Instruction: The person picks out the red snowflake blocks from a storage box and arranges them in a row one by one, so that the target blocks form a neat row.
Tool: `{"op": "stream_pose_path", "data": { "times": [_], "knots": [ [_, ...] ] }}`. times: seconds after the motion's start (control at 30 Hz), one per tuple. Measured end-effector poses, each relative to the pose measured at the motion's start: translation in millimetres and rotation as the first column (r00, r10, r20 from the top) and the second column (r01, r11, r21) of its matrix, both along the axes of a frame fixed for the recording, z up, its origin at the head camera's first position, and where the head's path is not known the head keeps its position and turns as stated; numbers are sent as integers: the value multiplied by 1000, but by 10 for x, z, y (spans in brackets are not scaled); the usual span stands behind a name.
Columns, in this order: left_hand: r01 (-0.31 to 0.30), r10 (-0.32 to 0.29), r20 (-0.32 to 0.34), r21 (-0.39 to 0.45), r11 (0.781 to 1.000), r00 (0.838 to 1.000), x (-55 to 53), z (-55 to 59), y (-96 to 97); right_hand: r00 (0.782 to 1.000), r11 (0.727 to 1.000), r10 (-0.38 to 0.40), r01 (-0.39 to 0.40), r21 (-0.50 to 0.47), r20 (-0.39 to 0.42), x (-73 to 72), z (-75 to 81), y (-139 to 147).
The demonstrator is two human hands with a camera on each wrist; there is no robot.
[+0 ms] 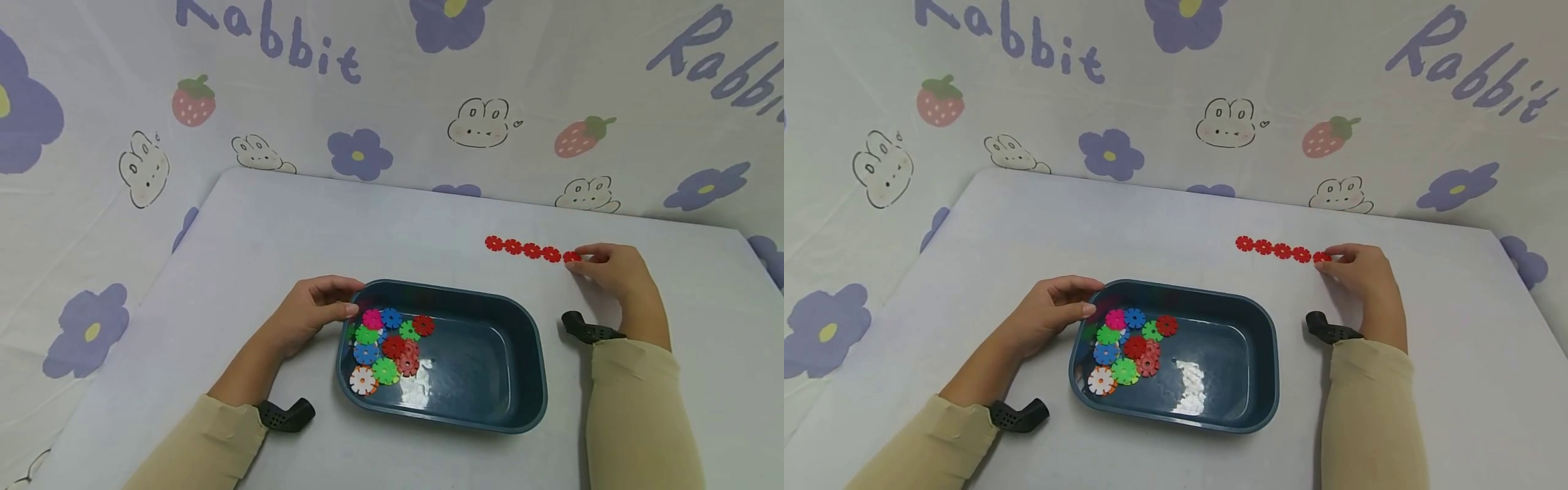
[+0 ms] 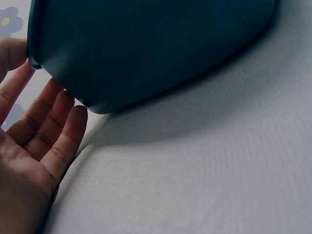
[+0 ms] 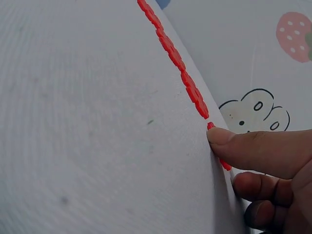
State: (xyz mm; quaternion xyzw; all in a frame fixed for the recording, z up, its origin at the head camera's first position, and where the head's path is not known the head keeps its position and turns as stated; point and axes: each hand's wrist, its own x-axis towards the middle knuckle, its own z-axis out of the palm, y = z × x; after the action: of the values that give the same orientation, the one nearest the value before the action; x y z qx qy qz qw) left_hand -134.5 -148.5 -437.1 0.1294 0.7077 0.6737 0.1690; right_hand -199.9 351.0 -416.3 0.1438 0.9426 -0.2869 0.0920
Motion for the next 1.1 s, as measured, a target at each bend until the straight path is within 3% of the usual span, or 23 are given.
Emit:
{"op": "stream_pose_path", "data": {
  "times": [0.6,0.8,0.97,1.03,1.1],
  "knots": [
    [3,-3,-6,-10,1000,1000,-2,1,-3,1000,1000,20,-20,-3,-4,8,15,-27],
    [-3,3,4,-10,1000,1000,13,7,-10,995,998,63,-60,35,-72,15,190,-151],
    [-4,4,2,-12,1000,1000,-5,-12,-14,959,986,164,-153,65,-231,100,575,-465],
    [-7,7,1,-17,1000,1000,-15,-19,-13,932,978,206,-193,74,-298,164,741,-638],
    [-8,8,1,-21,1000,1000,-20,-26,-12,892,965,261,-248,83,-370,245,890,-843]
  ]
}}
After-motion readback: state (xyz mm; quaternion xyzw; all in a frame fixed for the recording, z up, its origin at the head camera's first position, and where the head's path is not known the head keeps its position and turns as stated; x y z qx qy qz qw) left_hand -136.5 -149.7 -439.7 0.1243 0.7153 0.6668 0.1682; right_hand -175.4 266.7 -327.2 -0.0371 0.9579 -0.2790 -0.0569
